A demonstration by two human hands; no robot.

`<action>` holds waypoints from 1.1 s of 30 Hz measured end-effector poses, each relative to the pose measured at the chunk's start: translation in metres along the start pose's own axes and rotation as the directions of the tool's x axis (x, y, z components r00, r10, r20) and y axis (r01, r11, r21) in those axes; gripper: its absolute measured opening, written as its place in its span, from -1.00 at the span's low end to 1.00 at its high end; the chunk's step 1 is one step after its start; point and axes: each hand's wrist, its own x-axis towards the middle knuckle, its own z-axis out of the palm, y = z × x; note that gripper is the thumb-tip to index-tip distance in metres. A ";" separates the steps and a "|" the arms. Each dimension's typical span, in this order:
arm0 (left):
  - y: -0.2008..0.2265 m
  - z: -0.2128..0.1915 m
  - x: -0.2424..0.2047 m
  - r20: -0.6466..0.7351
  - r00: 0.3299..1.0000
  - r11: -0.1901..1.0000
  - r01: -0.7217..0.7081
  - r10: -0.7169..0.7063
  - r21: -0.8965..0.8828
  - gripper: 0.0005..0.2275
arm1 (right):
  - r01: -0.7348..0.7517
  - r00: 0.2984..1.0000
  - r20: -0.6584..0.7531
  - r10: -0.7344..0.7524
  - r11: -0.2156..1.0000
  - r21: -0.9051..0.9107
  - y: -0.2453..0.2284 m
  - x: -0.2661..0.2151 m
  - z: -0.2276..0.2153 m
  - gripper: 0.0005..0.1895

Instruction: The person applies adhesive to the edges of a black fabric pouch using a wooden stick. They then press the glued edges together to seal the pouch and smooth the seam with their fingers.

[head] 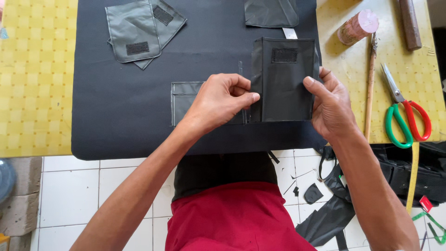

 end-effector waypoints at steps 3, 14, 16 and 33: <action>0.009 -0.002 -0.002 -0.039 0.999 0.991 0.030 -0.025 0.133 -0.84 | 0.038 0.999 -0.025 -0.040 0.998 -0.058 0.008 0.012 -0.006 -0.73; -0.007 -0.002 0.000 -0.071 0.997 0.961 0.038 -0.019 0.276 -0.70 | 0.113 0.992 -0.039 -0.123 0.975 -0.189 0.013 0.003 0.010 -0.70; -0.009 -0.003 0.001 -0.055 0.998 0.957 0.047 -0.033 0.286 -0.66 | 0.121 0.990 -0.042 -0.132 0.972 -0.203 0.014 0.003 0.008 -0.69; -0.012 -0.002 0.002 -0.050 0.996 0.944 -0.054 0.074 0.326 -0.71 | 0.131 0.989 -0.025 -0.143 0.952 -0.276 0.012 0.000 0.014 -0.65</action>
